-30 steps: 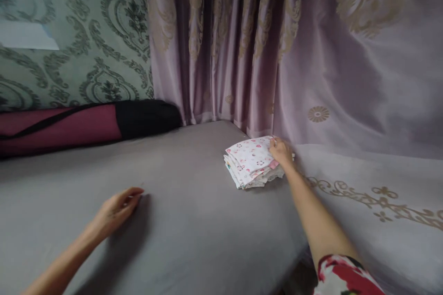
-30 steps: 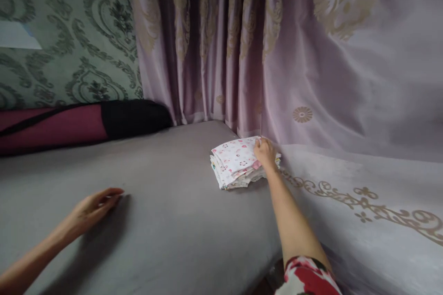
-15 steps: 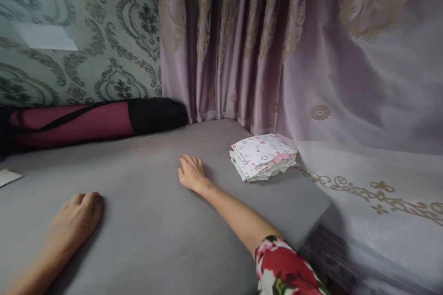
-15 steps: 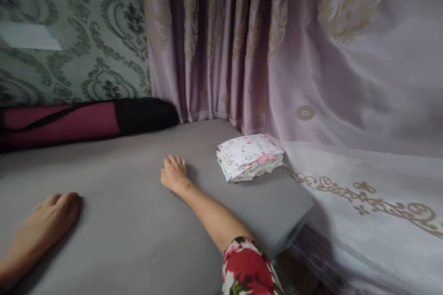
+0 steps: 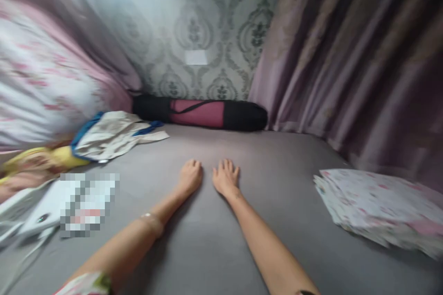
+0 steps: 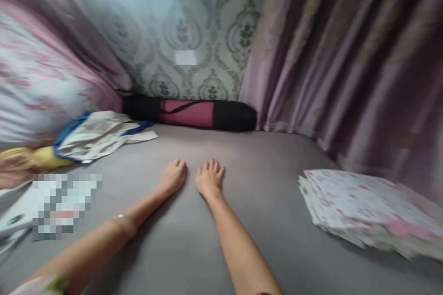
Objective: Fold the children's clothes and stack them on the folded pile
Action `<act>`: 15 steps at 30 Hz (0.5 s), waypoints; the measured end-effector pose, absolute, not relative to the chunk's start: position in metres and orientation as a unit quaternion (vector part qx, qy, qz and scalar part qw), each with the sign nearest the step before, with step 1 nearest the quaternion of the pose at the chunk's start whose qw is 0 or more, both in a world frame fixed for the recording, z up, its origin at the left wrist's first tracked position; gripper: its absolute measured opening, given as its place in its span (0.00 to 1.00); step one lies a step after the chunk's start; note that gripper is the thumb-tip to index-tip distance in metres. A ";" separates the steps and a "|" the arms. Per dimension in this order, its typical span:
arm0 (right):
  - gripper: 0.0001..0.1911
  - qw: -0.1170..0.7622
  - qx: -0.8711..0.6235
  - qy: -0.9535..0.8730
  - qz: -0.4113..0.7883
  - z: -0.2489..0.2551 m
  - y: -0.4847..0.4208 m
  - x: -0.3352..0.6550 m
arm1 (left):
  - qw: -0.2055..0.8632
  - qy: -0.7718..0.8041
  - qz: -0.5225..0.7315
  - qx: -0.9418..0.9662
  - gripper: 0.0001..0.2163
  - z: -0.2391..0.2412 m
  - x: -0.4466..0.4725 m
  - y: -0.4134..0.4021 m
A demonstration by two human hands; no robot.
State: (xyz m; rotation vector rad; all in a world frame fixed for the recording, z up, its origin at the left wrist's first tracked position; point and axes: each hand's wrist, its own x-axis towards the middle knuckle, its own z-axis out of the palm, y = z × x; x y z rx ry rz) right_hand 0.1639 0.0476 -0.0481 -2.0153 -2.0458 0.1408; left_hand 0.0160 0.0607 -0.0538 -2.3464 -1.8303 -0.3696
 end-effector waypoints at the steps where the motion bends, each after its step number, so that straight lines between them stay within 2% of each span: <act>1: 0.27 0.129 -0.696 -0.706 0.039 -0.050 0.049 0.164 | 0.062 -0.606 -0.129 -0.783 0.12 -0.054 0.014 0.063; 8: 0.27 0.110 -0.695 -0.711 -0.015 -0.062 0.060 0.160 | -0.061 -0.588 -0.177 -0.787 0.09 -0.047 -0.021 0.082; 15: 0.27 0.085 -0.694 -0.714 -0.034 -0.068 0.063 0.159 | -0.039 -0.688 -0.187 -0.700 0.11 -0.030 -0.113 0.110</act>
